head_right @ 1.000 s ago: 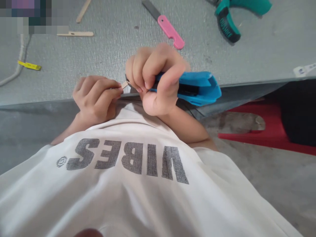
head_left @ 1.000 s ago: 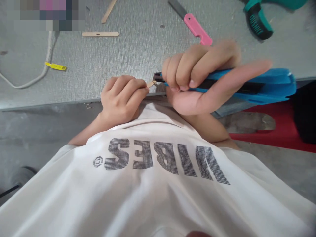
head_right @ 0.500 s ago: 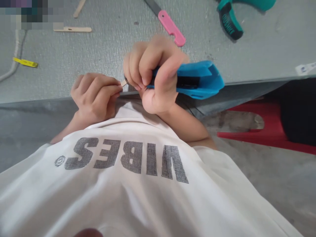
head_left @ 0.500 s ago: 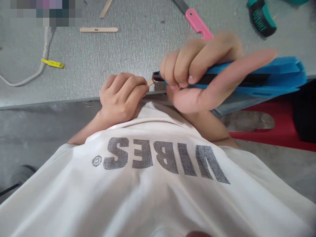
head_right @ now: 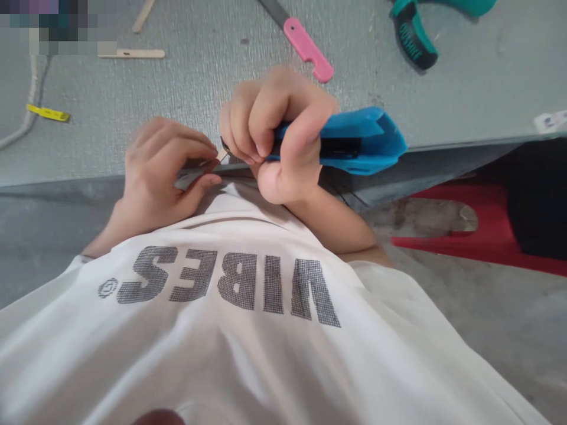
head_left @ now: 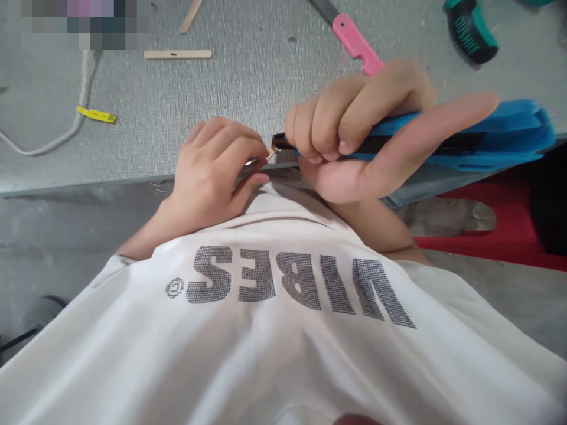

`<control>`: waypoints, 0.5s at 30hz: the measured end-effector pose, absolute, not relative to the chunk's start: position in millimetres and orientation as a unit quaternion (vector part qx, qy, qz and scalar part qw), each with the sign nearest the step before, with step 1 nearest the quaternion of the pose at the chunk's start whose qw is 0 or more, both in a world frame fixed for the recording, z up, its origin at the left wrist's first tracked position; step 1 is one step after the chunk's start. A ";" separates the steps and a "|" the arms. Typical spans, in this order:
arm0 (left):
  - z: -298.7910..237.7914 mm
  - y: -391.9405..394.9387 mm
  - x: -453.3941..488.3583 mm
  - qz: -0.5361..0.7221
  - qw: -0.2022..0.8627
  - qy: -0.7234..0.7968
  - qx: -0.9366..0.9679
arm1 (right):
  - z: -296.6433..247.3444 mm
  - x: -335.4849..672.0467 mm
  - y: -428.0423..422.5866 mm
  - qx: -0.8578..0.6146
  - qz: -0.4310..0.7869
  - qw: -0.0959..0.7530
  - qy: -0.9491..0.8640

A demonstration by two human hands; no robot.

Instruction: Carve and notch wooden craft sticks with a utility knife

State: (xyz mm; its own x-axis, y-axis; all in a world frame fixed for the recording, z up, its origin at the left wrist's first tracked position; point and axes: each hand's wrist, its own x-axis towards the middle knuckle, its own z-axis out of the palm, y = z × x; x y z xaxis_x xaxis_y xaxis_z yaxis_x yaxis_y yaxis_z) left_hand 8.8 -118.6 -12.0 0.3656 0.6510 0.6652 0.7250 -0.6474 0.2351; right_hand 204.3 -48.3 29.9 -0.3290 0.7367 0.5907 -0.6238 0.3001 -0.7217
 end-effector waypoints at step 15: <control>45.4 -94.3 0.3 -0.070 -0.064 -0.488 -0.868 | 29.4 214.9 -45.0 -0.097 0.606 0.523 -0.592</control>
